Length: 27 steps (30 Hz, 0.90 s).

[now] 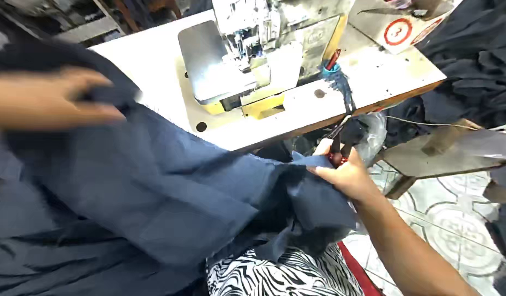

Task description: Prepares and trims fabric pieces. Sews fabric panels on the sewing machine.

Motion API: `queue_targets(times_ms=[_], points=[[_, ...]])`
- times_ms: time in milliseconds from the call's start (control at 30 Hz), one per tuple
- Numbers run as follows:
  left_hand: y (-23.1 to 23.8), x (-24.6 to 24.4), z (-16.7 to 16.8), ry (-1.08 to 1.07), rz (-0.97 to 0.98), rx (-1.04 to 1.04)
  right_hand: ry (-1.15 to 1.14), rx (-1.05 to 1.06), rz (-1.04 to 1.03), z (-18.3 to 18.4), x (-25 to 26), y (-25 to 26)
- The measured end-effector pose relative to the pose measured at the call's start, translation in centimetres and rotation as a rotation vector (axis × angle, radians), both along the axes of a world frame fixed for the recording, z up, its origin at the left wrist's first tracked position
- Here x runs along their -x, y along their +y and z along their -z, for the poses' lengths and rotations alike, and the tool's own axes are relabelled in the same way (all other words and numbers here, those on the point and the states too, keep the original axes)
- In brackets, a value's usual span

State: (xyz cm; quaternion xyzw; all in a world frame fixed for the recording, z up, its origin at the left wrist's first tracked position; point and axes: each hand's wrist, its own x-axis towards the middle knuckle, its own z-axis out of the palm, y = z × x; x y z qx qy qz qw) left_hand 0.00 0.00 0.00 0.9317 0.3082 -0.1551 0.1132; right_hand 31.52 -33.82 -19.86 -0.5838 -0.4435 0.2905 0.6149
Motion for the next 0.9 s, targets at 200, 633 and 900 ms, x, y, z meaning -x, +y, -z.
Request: queue_targets(times_ms=[200,633,900], points=[[-2.5,1.4,13.8,-0.023,-0.323,0.016,-0.256,-0.165,-0.237,1.0,1.5,-1.4],[-1.3,5.1,15.3,-0.453,-0.423,-0.299,-0.346,0.203,-0.106,9.4,5.3,1.8],[-3.3,2.5,16.7,-0.247,-0.485,-0.153,-0.315,0.162,-0.075,7.8,6.6,8.1]])
